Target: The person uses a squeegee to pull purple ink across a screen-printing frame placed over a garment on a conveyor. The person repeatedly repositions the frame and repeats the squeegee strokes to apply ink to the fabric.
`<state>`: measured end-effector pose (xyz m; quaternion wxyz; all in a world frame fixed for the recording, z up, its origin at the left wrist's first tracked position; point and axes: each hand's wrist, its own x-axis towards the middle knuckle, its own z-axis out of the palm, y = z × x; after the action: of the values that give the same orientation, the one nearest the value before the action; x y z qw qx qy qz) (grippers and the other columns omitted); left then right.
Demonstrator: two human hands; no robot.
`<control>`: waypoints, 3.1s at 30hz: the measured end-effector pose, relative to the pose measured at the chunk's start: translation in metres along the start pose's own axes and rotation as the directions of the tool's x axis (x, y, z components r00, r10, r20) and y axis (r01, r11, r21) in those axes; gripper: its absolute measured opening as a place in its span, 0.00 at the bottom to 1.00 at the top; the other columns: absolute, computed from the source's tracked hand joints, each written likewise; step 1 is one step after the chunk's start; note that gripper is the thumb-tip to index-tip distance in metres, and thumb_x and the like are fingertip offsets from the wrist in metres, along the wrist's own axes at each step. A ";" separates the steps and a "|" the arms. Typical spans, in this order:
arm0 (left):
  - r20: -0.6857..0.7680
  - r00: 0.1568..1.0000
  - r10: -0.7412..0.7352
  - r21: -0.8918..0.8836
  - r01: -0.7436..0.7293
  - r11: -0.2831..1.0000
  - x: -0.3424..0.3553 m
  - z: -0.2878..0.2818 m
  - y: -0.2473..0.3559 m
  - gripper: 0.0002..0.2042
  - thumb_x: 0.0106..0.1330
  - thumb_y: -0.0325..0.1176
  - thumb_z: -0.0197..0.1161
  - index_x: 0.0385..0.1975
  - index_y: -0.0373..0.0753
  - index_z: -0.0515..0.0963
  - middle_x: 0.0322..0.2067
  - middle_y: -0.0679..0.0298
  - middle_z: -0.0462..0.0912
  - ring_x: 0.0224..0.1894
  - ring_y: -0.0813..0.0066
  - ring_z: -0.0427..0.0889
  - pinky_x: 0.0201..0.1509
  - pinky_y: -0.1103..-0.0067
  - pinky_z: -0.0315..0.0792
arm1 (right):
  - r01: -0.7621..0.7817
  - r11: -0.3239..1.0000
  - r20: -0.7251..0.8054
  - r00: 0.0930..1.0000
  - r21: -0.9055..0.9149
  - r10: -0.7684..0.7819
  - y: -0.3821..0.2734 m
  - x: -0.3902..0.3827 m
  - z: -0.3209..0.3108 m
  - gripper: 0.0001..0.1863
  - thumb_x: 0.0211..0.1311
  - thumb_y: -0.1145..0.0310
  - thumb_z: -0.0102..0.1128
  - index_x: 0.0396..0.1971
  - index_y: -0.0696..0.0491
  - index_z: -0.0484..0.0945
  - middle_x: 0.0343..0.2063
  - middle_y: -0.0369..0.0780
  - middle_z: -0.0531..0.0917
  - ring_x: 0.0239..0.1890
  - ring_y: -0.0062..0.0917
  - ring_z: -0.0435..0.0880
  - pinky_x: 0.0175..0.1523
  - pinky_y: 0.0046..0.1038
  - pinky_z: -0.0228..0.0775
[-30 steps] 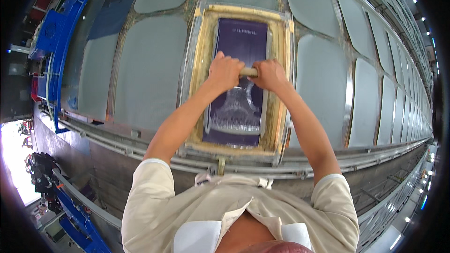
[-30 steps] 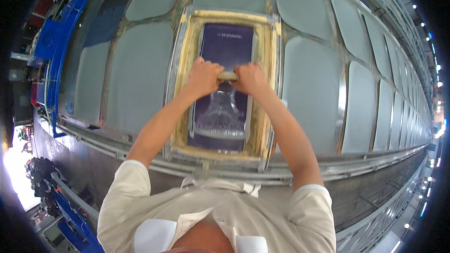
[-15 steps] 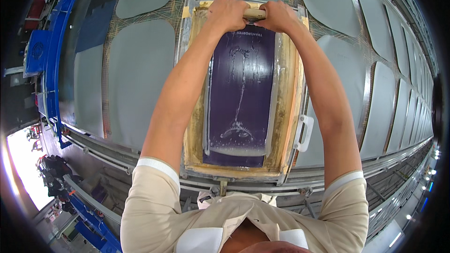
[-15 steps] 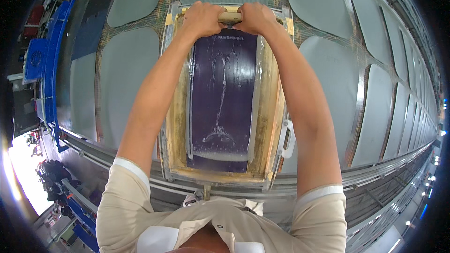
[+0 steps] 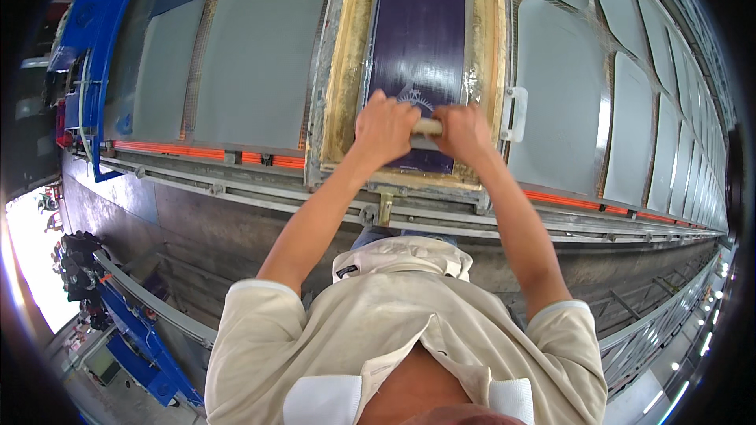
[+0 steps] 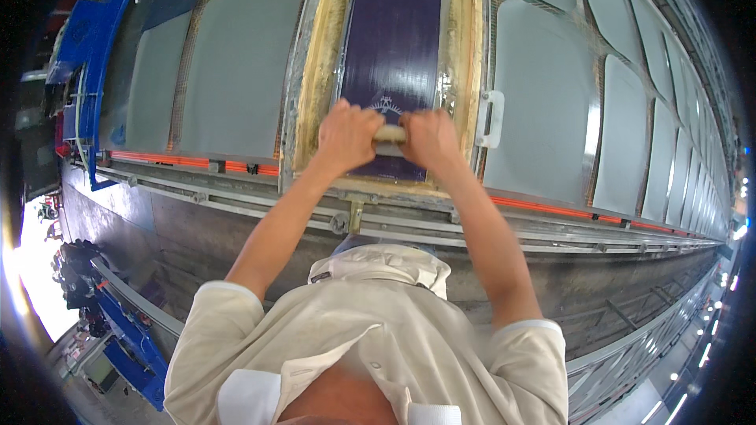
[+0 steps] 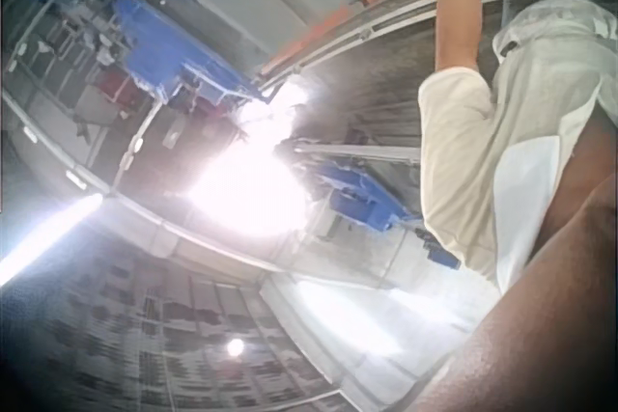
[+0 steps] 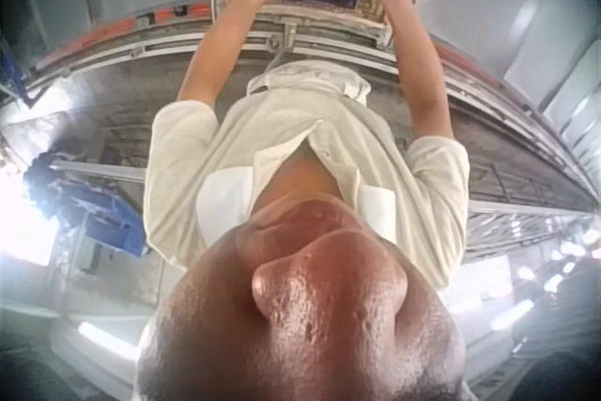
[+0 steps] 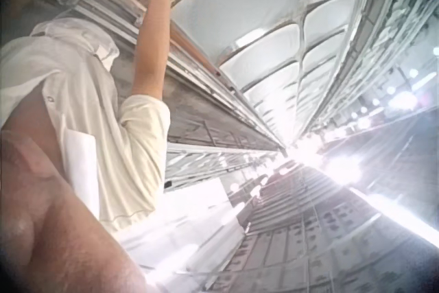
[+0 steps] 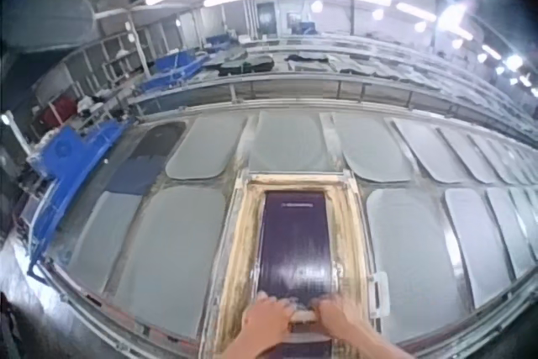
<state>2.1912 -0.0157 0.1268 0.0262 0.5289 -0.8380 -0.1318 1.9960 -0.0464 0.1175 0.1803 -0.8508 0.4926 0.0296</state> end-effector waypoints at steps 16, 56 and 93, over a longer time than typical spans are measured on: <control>-0.100 0.995 0.005 0.133 0.009 0.991 -0.068 0.028 0.027 0.13 0.55 0.33 0.67 0.41 0.45 0.81 0.42 0.69 0.81 0.47 0.68 0.79 0.53 0.69 0.67 | -0.395 0.673 -0.394 0.585 0.625 0.709 0.147 0.006 0.037 0.24 0.71 0.50 0.56 0.43 0.59 0.84 0.44 0.52 0.86 0.46 0.48 0.85 0.52 0.43 0.75; -0.320 0.946 0.052 0.144 -0.006 0.990 -0.203 -0.045 -0.303 0.09 0.54 0.25 0.62 0.35 0.40 0.79 0.38 0.66 0.82 0.41 0.66 0.80 0.49 0.68 0.67 | -0.423 0.655 -0.286 0.657 0.626 0.697 -0.146 0.185 0.085 0.21 0.68 0.50 0.57 0.43 0.55 0.84 0.41 0.51 0.87 0.45 0.50 0.84 0.53 0.43 0.73; -0.032 0.999 -0.032 -0.019 0.031 0.999 -0.146 -0.075 -0.340 0.08 0.51 0.32 0.69 0.31 0.46 0.81 0.34 0.66 0.83 0.42 0.66 0.82 0.50 0.68 0.70 | 0.134 0.986 -0.016 0.990 -0.101 -0.137 -0.314 0.210 0.029 0.12 0.50 0.60 0.75 0.31 0.50 0.86 0.27 0.41 0.86 0.42 0.35 0.84 0.54 0.37 0.71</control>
<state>2.5680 -0.0371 0.1286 0.0426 0.5437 -0.8278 -0.1313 2.3739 -0.0697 0.1301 0.1334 -0.8906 0.4336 0.0320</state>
